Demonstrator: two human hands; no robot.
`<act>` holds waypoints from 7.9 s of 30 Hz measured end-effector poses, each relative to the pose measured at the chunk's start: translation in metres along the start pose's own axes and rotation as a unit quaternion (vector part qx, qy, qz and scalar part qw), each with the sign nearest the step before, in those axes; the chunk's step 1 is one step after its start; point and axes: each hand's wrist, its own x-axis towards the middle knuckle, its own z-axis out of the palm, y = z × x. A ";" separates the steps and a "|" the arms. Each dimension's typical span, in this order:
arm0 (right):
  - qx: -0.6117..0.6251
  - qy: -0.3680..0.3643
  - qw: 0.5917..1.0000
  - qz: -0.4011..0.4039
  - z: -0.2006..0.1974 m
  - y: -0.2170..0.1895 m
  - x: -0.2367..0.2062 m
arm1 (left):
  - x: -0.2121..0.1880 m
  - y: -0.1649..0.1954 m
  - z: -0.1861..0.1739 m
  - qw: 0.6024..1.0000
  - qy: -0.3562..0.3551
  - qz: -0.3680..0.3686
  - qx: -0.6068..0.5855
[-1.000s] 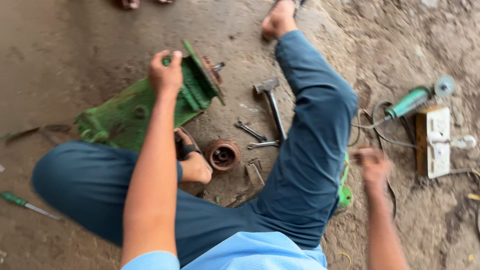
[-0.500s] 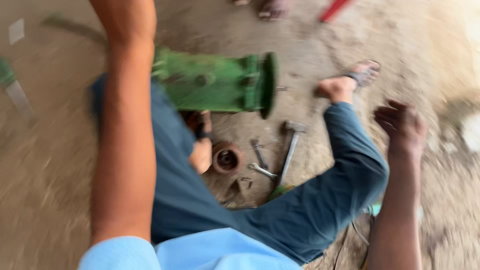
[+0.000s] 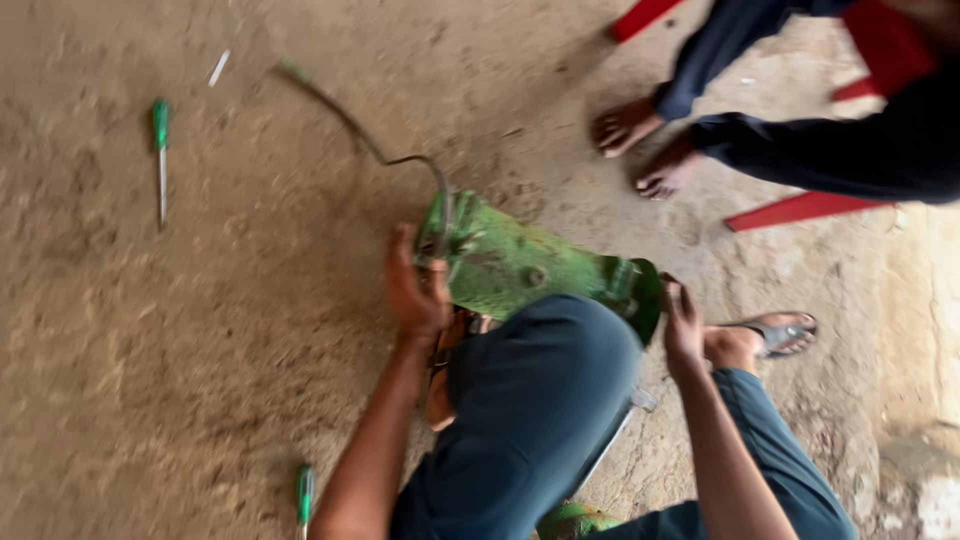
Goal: The person uses a wrench and hammer to loosen and remove bolts from a green cylindrical machine. They then separate the machine into two parts and inspect the internal components.
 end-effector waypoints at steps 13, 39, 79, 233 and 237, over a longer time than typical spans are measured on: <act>0.299 -0.111 0.932 0.173 0.012 0.037 0.054 | 0.012 -0.009 0.028 0.997 -0.027 0.055 0.056; 0.167 0.157 0.964 0.135 0.020 0.071 -0.055 | 0.067 -0.026 0.074 0.969 -0.161 0.189 -0.009; -0.227 -0.331 0.907 0.127 0.202 0.161 -0.269 | 0.029 0.290 -0.014 0.868 -0.446 0.150 -0.156; 0.515 0.179 0.827 0.137 -0.072 0.028 -0.413 | -0.017 0.314 0.079 0.769 -0.561 0.300 0.060; 0.523 0.286 0.801 -0.053 -0.137 0.009 -0.430 | -0.009 0.308 0.072 0.780 -0.569 0.260 0.003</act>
